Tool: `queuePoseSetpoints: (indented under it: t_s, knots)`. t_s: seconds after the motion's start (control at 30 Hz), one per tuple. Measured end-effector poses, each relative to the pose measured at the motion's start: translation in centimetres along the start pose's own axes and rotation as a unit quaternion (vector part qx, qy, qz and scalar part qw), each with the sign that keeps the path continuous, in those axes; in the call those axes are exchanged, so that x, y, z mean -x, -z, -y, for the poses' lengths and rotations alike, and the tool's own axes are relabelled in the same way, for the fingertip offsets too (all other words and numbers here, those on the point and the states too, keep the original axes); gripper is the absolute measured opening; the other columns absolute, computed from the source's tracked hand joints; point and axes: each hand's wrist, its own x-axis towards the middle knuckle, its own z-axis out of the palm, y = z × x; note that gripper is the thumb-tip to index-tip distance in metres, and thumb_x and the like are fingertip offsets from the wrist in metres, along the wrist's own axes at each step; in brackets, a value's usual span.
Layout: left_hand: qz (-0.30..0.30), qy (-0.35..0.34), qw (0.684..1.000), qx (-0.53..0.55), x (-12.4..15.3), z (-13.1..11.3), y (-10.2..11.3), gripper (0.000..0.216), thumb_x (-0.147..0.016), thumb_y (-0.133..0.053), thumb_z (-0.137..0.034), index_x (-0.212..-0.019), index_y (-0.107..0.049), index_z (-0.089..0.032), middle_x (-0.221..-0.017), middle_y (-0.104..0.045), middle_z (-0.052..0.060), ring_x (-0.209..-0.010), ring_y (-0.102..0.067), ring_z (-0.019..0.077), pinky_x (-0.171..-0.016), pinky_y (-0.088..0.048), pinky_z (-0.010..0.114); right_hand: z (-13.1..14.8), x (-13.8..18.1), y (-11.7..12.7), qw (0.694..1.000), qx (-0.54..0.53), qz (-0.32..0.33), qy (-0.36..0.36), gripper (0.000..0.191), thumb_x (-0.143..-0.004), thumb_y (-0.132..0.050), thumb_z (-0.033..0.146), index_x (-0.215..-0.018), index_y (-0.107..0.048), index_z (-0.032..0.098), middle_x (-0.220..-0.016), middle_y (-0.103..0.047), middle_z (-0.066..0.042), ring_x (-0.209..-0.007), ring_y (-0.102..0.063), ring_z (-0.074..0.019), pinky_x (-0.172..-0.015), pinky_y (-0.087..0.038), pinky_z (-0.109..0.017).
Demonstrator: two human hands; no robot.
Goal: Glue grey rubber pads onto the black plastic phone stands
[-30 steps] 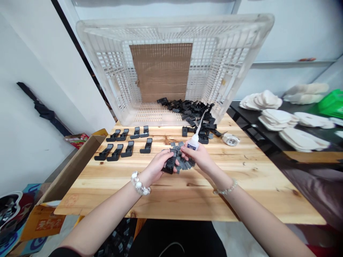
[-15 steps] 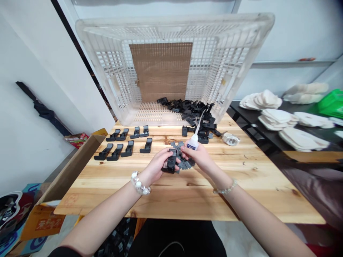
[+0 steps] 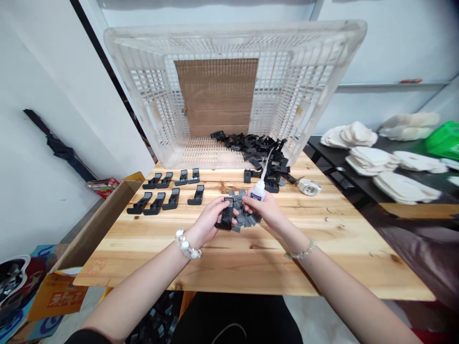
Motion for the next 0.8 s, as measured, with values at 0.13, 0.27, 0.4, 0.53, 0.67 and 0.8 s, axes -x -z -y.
queuePoseSetpoints:
  t_s: [0.13, 0.27, 0.4, 0.53, 0.67, 0.8]
  knots:
    - [-0.018, -0.011, 1.0, 0.014, -0.2, 0.0, 0.5, 0.017, -0.085, -0.063, -0.029, -0.094, -0.055, -0.017, -0.076, -0.068, 0.003, -0.054, -0.064, 0.0119, -0.055, -0.054, 0.023, -0.1, -0.1, 0.1, 1.0, 0.002, -0.004, 0.001, 0.036, -0.066, -0.08, 0.042, -0.073, -0.054, 0.018, -0.054, -0.058, 0.004, -0.05, -0.048, -0.01, -0.053, -0.038, -0.025]
    - [-0.03, -0.014, 0.999, 0.018, -0.5, 0.3, 0.7, 0.017, -0.085, -0.062, -0.027, -0.095, -0.054, -0.017, -0.075, -0.068, 0.003, -0.052, -0.063, 0.0116, -0.053, -0.053, 0.023, -0.1, -0.2, 0.2, 1.0, 0.003, -0.01, 0.0, 0.036, -0.064, -0.081, 0.042, -0.072, -0.054, 0.019, -0.054, -0.058, 0.004, -0.05, -0.048, -0.01, -0.052, -0.038, -0.025]
    - [-0.042, -0.034, 0.999, 0.008, -0.5, -0.4, 0.6, 0.018, -0.083, -0.064, -0.029, -0.093, -0.054, -0.017, -0.074, -0.067, 0.002, -0.051, -0.062, 0.0117, -0.053, -0.052, 0.024, -0.2, -0.5, 0.4, 1.0, 0.005, -0.019, 0.002, 0.037, -0.062, -0.082, 0.042, -0.074, -0.056, 0.019, -0.054, -0.058, 0.004, -0.049, -0.049, -0.0107, -0.051, -0.038, -0.026]
    - [-0.093, -0.117, 0.989, -0.019, 0.7, -4.2, 1.3, 0.022, -0.08, -0.068, -0.03, -0.093, -0.055, -0.018, -0.076, -0.067, 0.001, -0.06, -0.063, 0.0128, -0.057, -0.053, 0.024, -0.8, -1.1, 0.7, 1.0, -0.003, -0.026, 0.012, 0.039, -0.059, -0.083, 0.043, -0.069, -0.054, 0.019, -0.051, -0.057, 0.004, -0.046, -0.047, -0.0105, -0.048, -0.036, -0.025]
    - [-0.176, -0.223, 0.956, -0.07, 4.2, -8.9, 4.2, 0.029, -0.076, -0.074, -0.031, -0.1, -0.064, -0.018, -0.084, -0.068, -0.001, -0.066, -0.06, 0.0087, -0.058, -0.048, 0.016, -1.5, -1.7, 1.2, 0.998, -0.028, -0.041, 0.025, 0.038, -0.059, -0.081, 0.043, -0.066, -0.052, 0.019, -0.049, -0.055, 0.004, -0.046, -0.045, -0.0104, -0.047, -0.035, -0.025]
    - [-0.29, -0.203, 0.883, -0.308, 8.5, -10.0, 9.2, 0.058, -0.072, -0.072, -0.047, -0.121, -0.063, -0.017, -0.103, -0.072, 0.005, -0.086, -0.065, 0.0182, -0.073, -0.05, 0.024, -1.7, -2.0, 1.7, 0.996, -0.056, -0.061, 0.031, 0.036, -0.06, -0.08, 0.04, -0.067, -0.051, 0.019, -0.049, -0.054, 0.004, -0.047, -0.046, -0.0108, -0.048, -0.036, -0.025]
